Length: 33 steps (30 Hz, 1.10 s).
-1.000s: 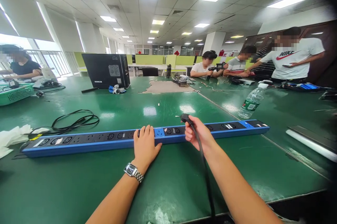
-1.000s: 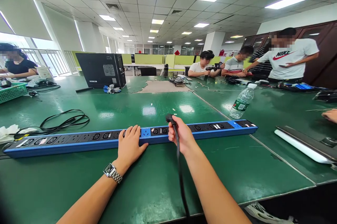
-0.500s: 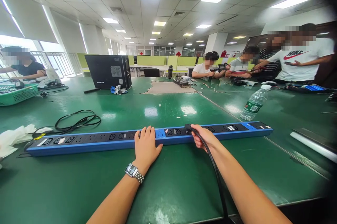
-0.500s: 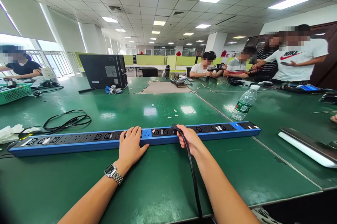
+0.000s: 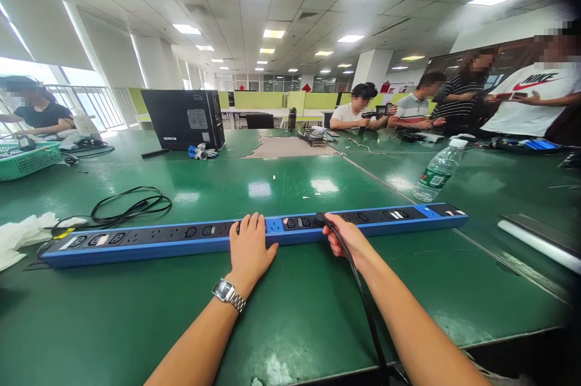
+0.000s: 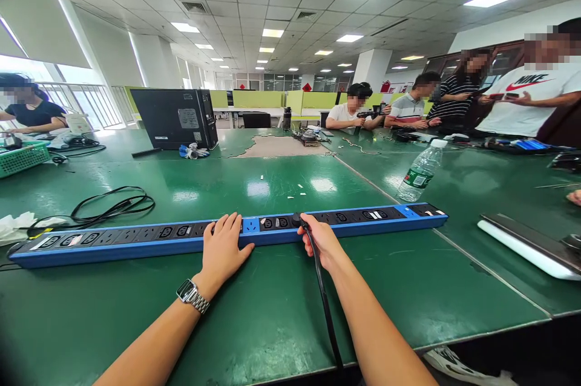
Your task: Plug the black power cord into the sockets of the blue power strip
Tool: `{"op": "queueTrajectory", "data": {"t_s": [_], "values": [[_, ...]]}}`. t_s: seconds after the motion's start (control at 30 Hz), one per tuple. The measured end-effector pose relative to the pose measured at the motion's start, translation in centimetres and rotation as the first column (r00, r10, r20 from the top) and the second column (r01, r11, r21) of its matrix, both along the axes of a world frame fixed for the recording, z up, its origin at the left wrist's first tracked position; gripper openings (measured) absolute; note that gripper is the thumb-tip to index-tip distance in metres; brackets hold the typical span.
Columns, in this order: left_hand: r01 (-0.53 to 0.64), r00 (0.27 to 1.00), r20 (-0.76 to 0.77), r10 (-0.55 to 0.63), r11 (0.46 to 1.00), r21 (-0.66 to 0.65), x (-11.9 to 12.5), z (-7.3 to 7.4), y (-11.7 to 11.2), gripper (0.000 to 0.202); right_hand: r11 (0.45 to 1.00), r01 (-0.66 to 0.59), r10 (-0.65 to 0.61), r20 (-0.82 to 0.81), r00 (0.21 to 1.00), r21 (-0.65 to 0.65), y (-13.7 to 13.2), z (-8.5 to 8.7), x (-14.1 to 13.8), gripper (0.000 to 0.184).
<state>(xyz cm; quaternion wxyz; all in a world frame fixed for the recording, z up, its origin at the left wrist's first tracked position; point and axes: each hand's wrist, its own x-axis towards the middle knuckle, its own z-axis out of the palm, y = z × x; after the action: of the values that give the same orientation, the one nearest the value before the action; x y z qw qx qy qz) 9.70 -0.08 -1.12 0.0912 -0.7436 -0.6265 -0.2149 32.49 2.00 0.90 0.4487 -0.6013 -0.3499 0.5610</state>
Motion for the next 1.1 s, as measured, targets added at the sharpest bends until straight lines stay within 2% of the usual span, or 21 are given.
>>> {"op": "queueTrajectory", "data": {"t_s": [0.23, 0.4, 0.5, 0.6, 0.67, 0.73, 0.77, 0.83, 0.93, 1.0, 1.1], "values": [[0.008, 0.999, 0.035, -0.008, 1.000, -0.002, 0.0, 0.1, 0.1, 0.055, 0.994, -0.003, 0.020, -0.151, 0.988, 0.112, 0.1, -0.8, -0.2, 0.036], [0.040, 0.992, 0.120, -0.041, 0.999, 0.012, -0.1, 0.1, 0.1, 0.056, 0.982, 0.040, -0.015, -0.134, 0.991, 0.186, 0.2, -1.1, -0.1, 0.029], [0.061, 0.978, 0.199, -0.068, 0.997, 0.039, 0.2, 0.0, 0.0, 0.060, 0.943, 0.040, 0.037, -0.225, 0.974, 0.329, -0.3, -0.7, -0.5, 0.028], [0.120, 0.954, 0.265, -0.143, 0.988, 0.101, 0.8, 0.0, -0.2, 0.068, 0.876, 0.036, 0.158, -0.356, 0.921, 0.481, -1.2, -0.1, -1.7, 0.034], [0.172, 0.934, 0.284, -0.215, 0.970, 0.170, 1.1, 0.3, -0.4, 0.072, 0.854, -0.075, 0.253, -0.284, 0.925, 0.515, -1.9, 0.0, -3.0, 0.039], [0.245, 0.917, 0.261, -0.301, 0.943, 0.227, 1.3, 0.6, -0.6, 0.068, 0.822, -0.261, 0.369, -0.123, 0.921, 0.506, -2.6, -0.2, -4.6, 0.044], [0.283, 0.909, 0.240, -0.340, 0.928, 0.244, 1.2, 0.8, -0.7, 0.064, 0.803, -0.314, 0.398, -0.065, 0.915, 0.506, -2.9, -0.3, -5.3, 0.047], [0.304, 0.904, 0.219, -0.367, 0.913, 0.273, 0.9, 1.2, -0.8, 0.056, 0.769, -0.322, 0.379, 0.013, 0.925, 0.552, -3.2, -0.5, -6.4, 0.054], [0.159, 0.926, 0.282, -0.252, 0.936, 0.314, 0.0, 1.3, -0.4, 0.044, 0.751, -0.219, 0.237, 0.056, 0.970, 0.623, -3.0, -0.7, -6.8, 0.060], [0.076, 0.926, 0.334, -0.177, 0.953, 0.295, -0.4, 1.0, 0.1, 0.039, 0.786, -0.133, 0.144, 0.030, 0.989, 0.604, -2.4, -0.9, -6.4, 0.060], [0.077, 0.919, 0.364, -0.153, 0.973, 0.217, -0.7, 0.5, 0.8, 0.037, 0.850, 0.000, 0.033, -0.054, 0.998, 0.527, -1.5, -1.2, -5.4, 0.058]]}}
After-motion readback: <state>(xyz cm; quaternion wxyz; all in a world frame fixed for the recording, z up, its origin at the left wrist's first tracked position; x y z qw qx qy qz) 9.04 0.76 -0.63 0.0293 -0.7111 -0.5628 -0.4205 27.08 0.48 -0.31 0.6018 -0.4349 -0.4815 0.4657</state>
